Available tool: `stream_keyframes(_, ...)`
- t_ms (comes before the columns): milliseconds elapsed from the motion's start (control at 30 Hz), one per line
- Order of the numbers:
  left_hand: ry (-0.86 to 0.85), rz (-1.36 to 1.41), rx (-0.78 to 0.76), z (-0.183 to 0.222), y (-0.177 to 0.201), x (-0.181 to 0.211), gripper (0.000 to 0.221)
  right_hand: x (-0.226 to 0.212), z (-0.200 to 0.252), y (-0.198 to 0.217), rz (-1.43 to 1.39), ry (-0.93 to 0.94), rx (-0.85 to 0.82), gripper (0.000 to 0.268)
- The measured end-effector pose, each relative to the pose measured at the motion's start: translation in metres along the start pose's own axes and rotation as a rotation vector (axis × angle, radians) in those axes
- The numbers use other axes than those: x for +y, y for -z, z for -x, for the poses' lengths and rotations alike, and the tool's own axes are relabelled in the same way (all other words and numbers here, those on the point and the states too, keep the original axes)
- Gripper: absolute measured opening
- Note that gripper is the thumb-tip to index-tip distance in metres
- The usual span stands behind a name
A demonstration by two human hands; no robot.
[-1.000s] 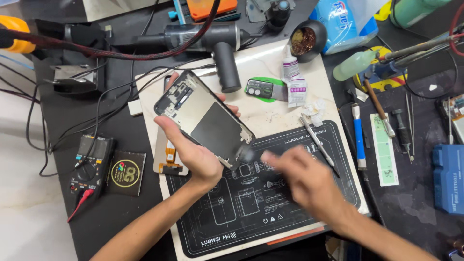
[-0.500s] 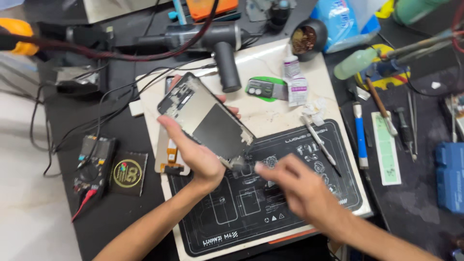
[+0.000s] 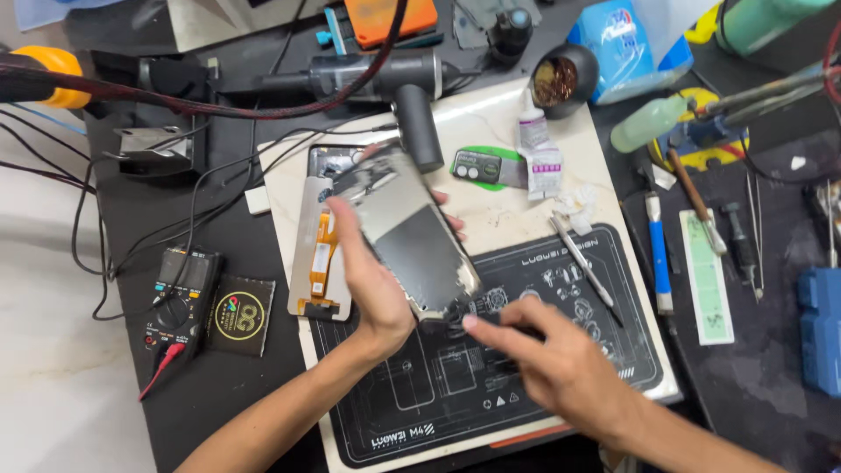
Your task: The person uses a thin metal tool to scrape adhesive and residue from the interior frame of a disassembled mobile phone, while holding the device with the other hand.
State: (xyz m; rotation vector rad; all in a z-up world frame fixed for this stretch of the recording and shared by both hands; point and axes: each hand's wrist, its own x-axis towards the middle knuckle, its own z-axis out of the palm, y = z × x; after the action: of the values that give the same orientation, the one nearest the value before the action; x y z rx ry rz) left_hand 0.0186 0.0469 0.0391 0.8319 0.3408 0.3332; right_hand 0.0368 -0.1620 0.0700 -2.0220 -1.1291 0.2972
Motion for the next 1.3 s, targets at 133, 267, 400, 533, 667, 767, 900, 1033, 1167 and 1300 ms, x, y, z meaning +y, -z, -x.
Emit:
stream_keyframes(133,0.292,0.037,-0.266,0.015,-0.008,-0.014,0.096,0.018,0.002,0.010,0.211,0.081,0.126,0.072)
stream_keyframes(267,0.470,-0.003,-0.383,0.025,-0.013,-0.025,0.092,0.036,0.003,0.020,0.280,-0.044,0.253,0.066)
stream_keyframes(400,0.486,-0.080,-0.311,0.013,-0.010,-0.024,0.099,0.028,-0.002,0.026,0.202,0.017,0.028,0.063)
stream_keyframes(533,0.533,-0.055,-0.349,0.013,-0.009,-0.027,0.101,0.030,-0.011,0.030,0.242,0.016,0.145,0.057)
stream_keyframes(667,0.562,-0.155,-0.386,0.016,-0.014,-0.028,0.102,0.042,-0.013,0.031,0.294,-0.042,0.229,0.058)
stream_keyframes(767,0.522,-0.175,-0.382,0.015,-0.015,-0.024,0.097,0.048,-0.011,0.030,0.259,-0.033,0.193,0.059)
stream_keyframes(900,0.507,-0.170,-0.300,0.009,-0.010,-0.017,0.101,0.046,-0.012,0.047,0.276,-0.106,0.217,0.048)
stream_keyframes(1033,0.515,-0.175,-0.274,0.005,-0.010,-0.014,0.090,0.039,-0.019,0.070,0.344,-0.166,0.146,0.045)
stream_keyframes(1167,0.505,-0.187,-0.283,0.013,-0.010,-0.026,0.087,0.037,-0.015,0.064,0.250,-0.135,0.163,0.048)
stream_keyframes(1300,0.517,-0.181,-0.196,0.005,-0.007,-0.024,0.095,0.038,-0.017,0.061,0.167,-0.166,-0.034,0.049)
